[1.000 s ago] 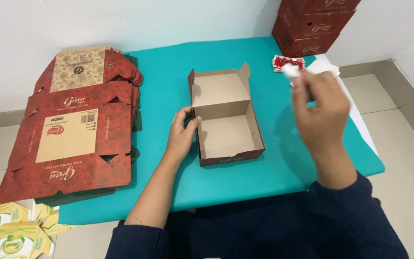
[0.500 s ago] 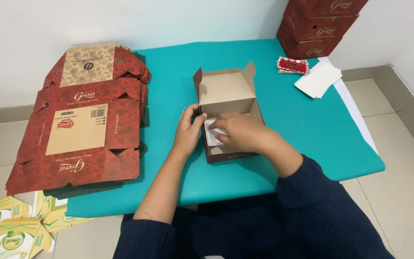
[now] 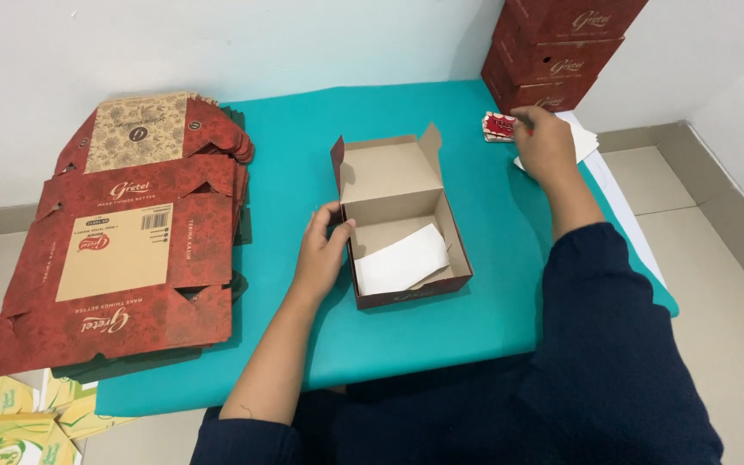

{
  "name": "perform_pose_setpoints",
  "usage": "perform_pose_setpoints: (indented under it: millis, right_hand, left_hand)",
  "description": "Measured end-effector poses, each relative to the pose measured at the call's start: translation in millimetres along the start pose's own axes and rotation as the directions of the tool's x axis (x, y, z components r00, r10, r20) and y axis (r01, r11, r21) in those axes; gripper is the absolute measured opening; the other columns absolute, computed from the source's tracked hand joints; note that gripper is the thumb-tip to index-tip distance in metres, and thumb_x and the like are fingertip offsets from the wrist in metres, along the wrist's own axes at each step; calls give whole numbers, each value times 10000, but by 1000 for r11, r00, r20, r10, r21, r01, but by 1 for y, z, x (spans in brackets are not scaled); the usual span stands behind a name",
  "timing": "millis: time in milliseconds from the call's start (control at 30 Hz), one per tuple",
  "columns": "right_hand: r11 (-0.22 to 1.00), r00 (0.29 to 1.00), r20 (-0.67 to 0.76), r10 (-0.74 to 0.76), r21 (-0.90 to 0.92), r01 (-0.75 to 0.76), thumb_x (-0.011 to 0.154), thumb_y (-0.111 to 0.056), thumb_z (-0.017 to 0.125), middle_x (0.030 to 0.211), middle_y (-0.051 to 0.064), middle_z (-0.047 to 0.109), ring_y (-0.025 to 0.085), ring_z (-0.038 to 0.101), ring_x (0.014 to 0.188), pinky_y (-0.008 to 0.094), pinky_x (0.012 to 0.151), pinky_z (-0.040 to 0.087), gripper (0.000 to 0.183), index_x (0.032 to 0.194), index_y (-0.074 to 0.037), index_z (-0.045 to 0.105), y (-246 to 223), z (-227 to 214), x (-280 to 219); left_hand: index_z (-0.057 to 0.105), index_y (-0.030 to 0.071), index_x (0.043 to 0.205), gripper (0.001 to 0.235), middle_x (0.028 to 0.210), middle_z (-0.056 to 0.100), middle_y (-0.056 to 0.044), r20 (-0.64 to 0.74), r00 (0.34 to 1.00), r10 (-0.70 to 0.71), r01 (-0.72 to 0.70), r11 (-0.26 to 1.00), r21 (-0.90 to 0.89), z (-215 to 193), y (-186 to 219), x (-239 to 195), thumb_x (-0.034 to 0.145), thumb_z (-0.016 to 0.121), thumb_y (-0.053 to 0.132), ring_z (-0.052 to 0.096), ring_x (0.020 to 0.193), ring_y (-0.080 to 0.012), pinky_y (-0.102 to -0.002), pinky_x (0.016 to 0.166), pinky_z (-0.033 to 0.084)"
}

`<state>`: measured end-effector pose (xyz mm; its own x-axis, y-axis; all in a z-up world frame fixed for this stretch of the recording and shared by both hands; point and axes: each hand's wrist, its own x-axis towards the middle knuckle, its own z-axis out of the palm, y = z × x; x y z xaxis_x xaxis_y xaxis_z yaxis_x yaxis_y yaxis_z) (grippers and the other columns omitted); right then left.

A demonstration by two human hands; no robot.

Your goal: Assembling a cardboard box by folding along pre-scored lines and tucking in flaps, then placing items inside.

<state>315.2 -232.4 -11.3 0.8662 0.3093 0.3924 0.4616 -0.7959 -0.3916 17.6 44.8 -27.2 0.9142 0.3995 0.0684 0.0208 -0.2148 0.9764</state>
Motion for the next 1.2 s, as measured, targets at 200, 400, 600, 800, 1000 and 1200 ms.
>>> perform_pose_setpoints:
  millis: [200,400,600,800,1000,1200]
  right_hand:
    - [908,985,140,-100,-392,148,942,-167,563,1255,106,630,272,601,1140,394,881,503,362,1297,-131,622,23,31,-2]
    - [748,984,53,-168,-644,162,922,-269,629,893,-83,717,125,697,832,267,703,524,152,1030,-304,730,28,36,0]
    - [859,985,146,-95,-489,155,911,-162,610,912,65,735,267,701,873,381,753,532,198,1044,-177,756,7,5,0]
    - [806,783,-217,-583,-33,591,850,-20,766,864,118,617,310,589,860,368,807,482,95,929,-69,745,-148,-87,-74]
    - [667,641,450,-622,-126,735,813,-150,654,858,9,728,206,669,788,321,664,481,107,862,-170,746,-198,-43,-143]
    - [861,836,218,-504,199,468,894,-179,652,875,140,721,319,682,848,388,755,523,161,873,-43,735,-221,-97,-130]
  left_hand:
    - [549,117,1201,361,1306,546,-164,12,999,-39,39,999,24,1,10,-2,901,526,316,262,1380,-401,-535,1175,95]
    - [530,128,1228,393,1348,507,-179,14,998,-66,65,996,53,0,12,-2,901,542,346,193,1396,-436,-561,1160,105]
    - [539,110,1210,385,1318,540,-188,8,1000,-29,29,999,35,1,10,-3,905,544,345,273,1380,-401,-514,1173,81]
    - [547,86,1188,376,1292,571,-175,10,998,56,-57,996,76,1,3,-3,929,503,354,398,1332,-337,-457,1187,85]
    - [530,82,1228,429,1346,528,-148,24,996,84,-86,993,83,2,-3,-4,978,412,411,379,1352,-286,-428,1193,69]
    - [523,64,1252,444,1343,522,-180,25,995,96,-98,992,82,-2,8,-8,971,455,402,378,1348,-315,-441,1195,83]
